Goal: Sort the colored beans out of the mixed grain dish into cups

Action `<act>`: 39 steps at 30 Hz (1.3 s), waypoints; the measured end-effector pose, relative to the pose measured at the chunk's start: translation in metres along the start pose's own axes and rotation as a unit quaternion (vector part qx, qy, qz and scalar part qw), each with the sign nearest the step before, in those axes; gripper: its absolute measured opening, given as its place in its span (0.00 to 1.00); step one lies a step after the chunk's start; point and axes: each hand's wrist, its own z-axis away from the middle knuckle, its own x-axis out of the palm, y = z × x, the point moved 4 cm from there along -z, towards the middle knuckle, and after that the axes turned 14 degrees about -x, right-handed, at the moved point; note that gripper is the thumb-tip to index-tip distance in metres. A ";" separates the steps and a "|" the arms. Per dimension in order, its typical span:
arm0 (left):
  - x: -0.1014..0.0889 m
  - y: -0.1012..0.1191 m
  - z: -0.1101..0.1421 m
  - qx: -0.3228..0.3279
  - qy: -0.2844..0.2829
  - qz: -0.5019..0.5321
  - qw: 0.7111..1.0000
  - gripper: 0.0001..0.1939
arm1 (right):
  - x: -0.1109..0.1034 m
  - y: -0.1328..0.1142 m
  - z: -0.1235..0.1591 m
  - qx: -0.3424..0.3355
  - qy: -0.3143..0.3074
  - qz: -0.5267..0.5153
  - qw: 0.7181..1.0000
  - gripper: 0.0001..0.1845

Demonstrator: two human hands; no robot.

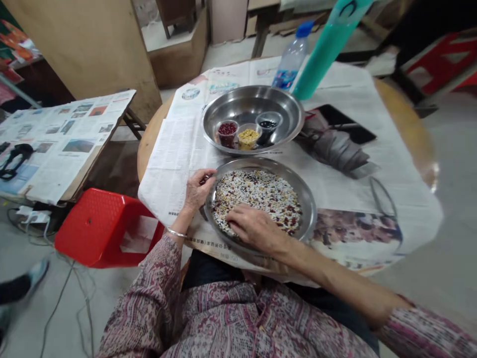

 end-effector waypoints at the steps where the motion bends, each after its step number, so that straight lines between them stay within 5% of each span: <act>1: 0.000 0.000 0.000 -0.002 -0.001 0.000 1.000 0.09 | -0.001 0.008 -0.001 0.007 0.012 0.023 1.000 0.13; 8: 0.000 0.000 0.000 -0.007 -0.001 0.006 1.000 0.09 | -0.025 0.074 -0.027 0.129 0.064 0.149 0.978 0.18; 14: -0.002 0.000 0.000 -0.003 -0.006 0.003 1.000 0.09 | -0.012 0.036 -0.044 0.014 0.065 0.092 0.994 0.16; 19: -0.001 -0.002 0.000 -0.008 -0.003 -0.004 1.000 0.09 | -0.005 0.014 -0.012 -0.092 -0.003 0.033 0.995 0.13; 24: 0.000 -0.003 -0.002 -0.015 -0.009 0.007 1.000 0.09 | -0.028 0.057 0.021 0.022 0.032 0.100 0.994 0.16; 28: -0.002 -0.001 -0.002 -0.018 -0.002 0.001 1.000 0.10 | -0.046 0.083 0.015 0.131 0.085 0.161 0.974 0.19; 31: -0.003 0.000 -0.002 -0.021 -0.004 0.002 1.000 0.10 | -0.040 0.073 0.000 0.138 0.074 0.170 0.973 0.19; 39: -0.003 -0.001 -0.002 -0.024 -0.002 0.000 1.000 0.09 | -0.015 0.007 0.012 -0.043 -0.017 -0.018 0.999 0.11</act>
